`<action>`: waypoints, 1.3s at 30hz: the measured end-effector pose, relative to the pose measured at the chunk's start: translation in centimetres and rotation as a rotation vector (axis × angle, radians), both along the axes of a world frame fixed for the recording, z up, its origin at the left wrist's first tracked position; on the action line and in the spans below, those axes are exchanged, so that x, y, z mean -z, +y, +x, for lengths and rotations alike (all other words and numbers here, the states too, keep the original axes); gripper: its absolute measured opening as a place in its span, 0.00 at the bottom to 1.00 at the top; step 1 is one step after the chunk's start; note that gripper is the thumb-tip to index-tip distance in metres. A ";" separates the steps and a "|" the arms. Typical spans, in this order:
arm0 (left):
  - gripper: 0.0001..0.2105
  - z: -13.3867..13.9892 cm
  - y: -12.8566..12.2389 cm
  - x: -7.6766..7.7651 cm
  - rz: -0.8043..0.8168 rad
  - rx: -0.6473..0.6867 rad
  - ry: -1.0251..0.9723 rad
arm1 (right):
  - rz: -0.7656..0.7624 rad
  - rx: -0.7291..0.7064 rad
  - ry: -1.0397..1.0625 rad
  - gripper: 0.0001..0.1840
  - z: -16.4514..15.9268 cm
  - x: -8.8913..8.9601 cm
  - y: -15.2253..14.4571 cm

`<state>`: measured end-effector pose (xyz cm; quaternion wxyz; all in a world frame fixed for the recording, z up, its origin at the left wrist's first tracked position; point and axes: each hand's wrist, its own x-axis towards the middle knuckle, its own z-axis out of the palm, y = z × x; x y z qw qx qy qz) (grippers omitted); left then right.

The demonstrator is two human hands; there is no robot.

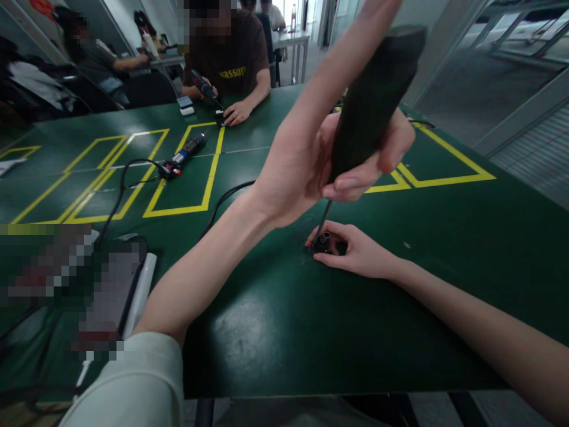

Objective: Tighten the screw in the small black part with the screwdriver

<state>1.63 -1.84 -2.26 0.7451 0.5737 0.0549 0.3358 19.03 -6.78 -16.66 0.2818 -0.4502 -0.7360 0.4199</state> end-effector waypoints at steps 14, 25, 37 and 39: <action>0.27 -0.2 0.3 0.2 0.046 0.049 0.011 | -0.010 0.000 -0.001 0.14 -0.1 -0.2 -0.1; 0.27 0.1 -0.1 0.4 0.006 0.056 -0.106 | 0.011 -0.001 0.001 0.14 -0.1 -0.2 0.0; 0.39 -0.5 0.7 -0.3 -0.062 0.093 0.081 | 0.009 -0.003 0.003 0.14 -0.2 -0.3 0.0; 0.37 -0.1 0.4 -0.3 -0.097 0.055 0.072 | 0.010 -0.001 0.002 0.14 -0.2 -0.3 0.0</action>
